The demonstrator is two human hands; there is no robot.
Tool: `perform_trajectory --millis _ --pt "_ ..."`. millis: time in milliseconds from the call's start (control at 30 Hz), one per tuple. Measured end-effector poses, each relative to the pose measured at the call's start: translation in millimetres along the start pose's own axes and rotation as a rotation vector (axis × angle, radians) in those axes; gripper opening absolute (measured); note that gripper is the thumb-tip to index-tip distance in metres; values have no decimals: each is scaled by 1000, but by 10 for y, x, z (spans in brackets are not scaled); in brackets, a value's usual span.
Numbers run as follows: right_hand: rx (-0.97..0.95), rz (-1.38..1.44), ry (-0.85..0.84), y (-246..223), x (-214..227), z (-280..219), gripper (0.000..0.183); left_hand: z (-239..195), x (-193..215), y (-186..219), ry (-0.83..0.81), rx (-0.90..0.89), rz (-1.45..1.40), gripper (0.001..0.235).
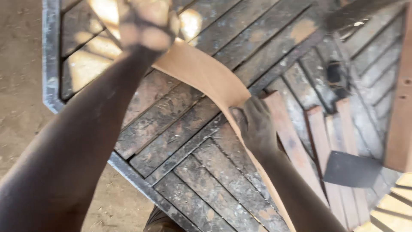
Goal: Sanding a curved wooden plank manually with sandpaper on a metal workbench
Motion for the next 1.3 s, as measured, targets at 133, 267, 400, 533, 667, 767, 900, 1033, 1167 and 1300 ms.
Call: perform_trajectory --millis 133,267,400,533,667,767,900,1033,1167,1300 --pt "-90 -25 -54 360 170 -544 17 28 15 -58 -38 -154 153 29" --pt "-150 13 26 359 116 -535 16 72 178 40 -74 -188 334 36" --pt "-182 67 56 339 69 -527 14 49 210 23 -22 -185 270 38" --pt "-496 93 207 417 65 -626 27 27 -52 109 62 -47 -228 26" --pt "-766 145 182 404 -24 -687 22 -185 470 727 -298 -86 -189 44" --pt "-768 0 127 123 -41 -964 33 -414 535 816 -113 -147 -236 32" --pt "-806 76 72 -54 -323 -1396 32 -708 575 597 -190 -172 -288 31" --pt "-856 234 39 -323 -454 -1668 37 -907 701 494 83 -329 -243 30" --pt "-727 230 25 -576 -416 -1674 33 -986 508 506 287 -297 -306 15" --pt "-637 134 67 -836 -202 -1641 34 -1636 796 947 212 40 -478 15"
Point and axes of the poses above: each hand's wrist, its own z-axis towards the middle knuckle, its own x-axis out of the back of the hand, y = z × x, the point moved 2 cm from there along z, towards the middle knuckle, and after that the axes turned 12 degrees about -x, right-handed, at the moved point
